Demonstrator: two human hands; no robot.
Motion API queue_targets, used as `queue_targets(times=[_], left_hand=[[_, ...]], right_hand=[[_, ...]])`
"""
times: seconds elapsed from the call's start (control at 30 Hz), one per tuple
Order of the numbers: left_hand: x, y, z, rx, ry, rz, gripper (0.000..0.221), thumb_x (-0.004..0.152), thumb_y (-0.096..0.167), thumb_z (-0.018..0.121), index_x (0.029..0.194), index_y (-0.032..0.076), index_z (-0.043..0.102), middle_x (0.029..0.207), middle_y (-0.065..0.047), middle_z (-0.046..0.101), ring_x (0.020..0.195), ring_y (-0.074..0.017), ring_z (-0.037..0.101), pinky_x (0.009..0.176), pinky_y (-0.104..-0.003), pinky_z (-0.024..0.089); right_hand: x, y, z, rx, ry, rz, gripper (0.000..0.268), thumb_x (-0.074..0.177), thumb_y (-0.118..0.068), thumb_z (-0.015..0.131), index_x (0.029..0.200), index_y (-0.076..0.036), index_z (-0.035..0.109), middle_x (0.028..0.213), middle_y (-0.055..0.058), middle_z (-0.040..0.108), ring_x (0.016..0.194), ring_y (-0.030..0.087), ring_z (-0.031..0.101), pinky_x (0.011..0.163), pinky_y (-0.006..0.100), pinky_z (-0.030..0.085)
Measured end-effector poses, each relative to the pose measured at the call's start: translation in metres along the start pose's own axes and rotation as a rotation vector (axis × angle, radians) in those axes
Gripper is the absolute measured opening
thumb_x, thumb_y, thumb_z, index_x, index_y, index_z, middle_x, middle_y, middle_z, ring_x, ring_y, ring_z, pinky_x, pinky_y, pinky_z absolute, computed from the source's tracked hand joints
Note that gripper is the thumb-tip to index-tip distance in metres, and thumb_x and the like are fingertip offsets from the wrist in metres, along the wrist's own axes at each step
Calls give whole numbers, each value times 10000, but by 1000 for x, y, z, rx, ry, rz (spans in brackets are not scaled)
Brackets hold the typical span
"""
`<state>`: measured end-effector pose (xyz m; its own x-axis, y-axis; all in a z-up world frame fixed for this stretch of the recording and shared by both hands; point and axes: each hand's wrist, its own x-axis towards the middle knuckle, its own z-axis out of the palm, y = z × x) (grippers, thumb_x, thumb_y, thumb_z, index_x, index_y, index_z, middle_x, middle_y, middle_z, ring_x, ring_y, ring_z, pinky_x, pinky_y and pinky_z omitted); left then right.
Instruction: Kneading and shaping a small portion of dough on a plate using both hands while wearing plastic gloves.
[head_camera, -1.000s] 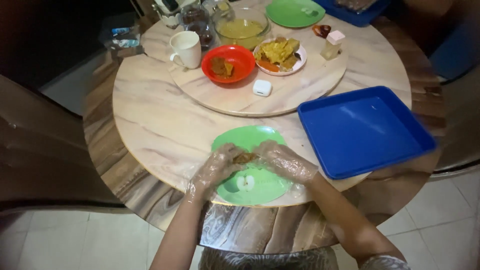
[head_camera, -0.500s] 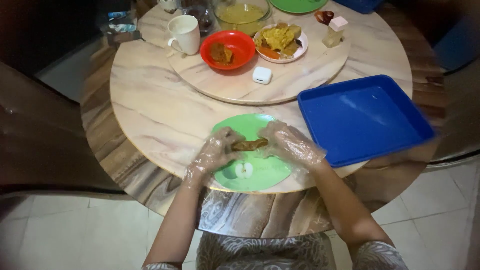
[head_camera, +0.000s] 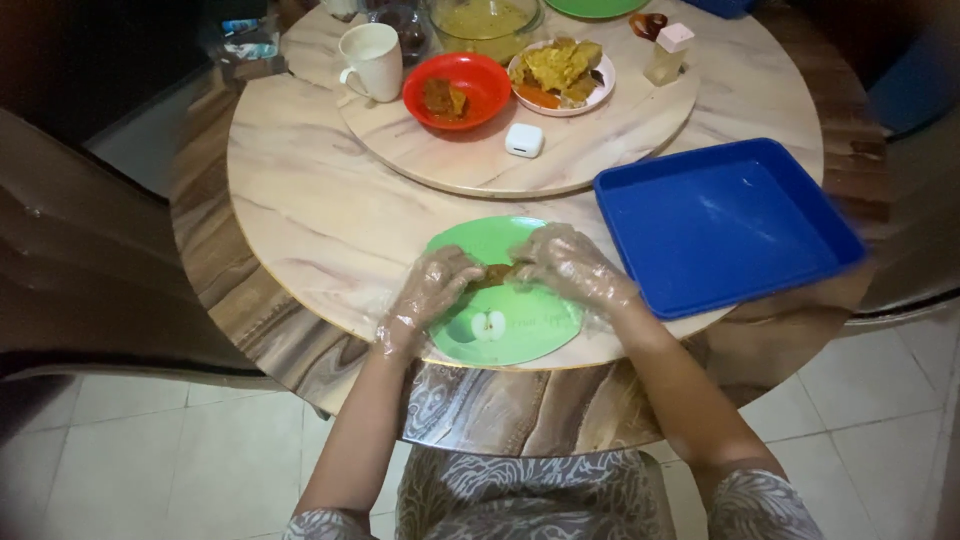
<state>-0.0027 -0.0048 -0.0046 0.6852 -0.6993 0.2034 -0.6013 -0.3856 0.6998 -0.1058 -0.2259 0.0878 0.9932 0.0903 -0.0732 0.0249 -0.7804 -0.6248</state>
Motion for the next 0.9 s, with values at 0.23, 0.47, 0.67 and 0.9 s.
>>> queue_targets(times=[0.23, 0.47, 0.67, 0.9], left_hand=[[1, 12, 4, -6, 39, -148, 225, 893, 416, 740, 908, 201, 801, 925, -89, 686, 946, -348, 693, 868, -429, 577], [12, -12, 19, 64, 46, -140, 133, 879, 332, 767, 908, 209, 808, 906, -67, 676, 946, -311, 696, 845, -402, 584], [9, -5, 13, -47, 69, -184, 150, 872, 308, 796, 968, 192, 805, 952, -74, 698, 972, -308, 702, 859, -400, 583], [1, 16, -2, -316, 153, -143, 220, 792, 300, 867, 949, 158, 806, 925, -61, 681, 918, -240, 684, 886, -364, 567]], right_hand=[[21, 52, 73, -6, 84, -213, 150, 994, -203, 629, 1053, -73, 677, 886, 86, 650, 902, 241, 695, 846, 320, 569], [32, 57, 74, 38, 62, -80, 170, 1002, -258, 608, 984, -106, 681, 842, 63, 668, 878, 221, 701, 807, 317, 575], [2, -32, 16, 19, 34, 57, 241, 1009, -286, 616, 953, -68, 703, 849, 99, 688, 851, 232, 688, 817, 329, 555], [11, -17, 53, 199, 129, 111, 213, 967, -278, 612, 1034, -131, 751, 917, 106, 724, 962, 289, 705, 824, 414, 571]])
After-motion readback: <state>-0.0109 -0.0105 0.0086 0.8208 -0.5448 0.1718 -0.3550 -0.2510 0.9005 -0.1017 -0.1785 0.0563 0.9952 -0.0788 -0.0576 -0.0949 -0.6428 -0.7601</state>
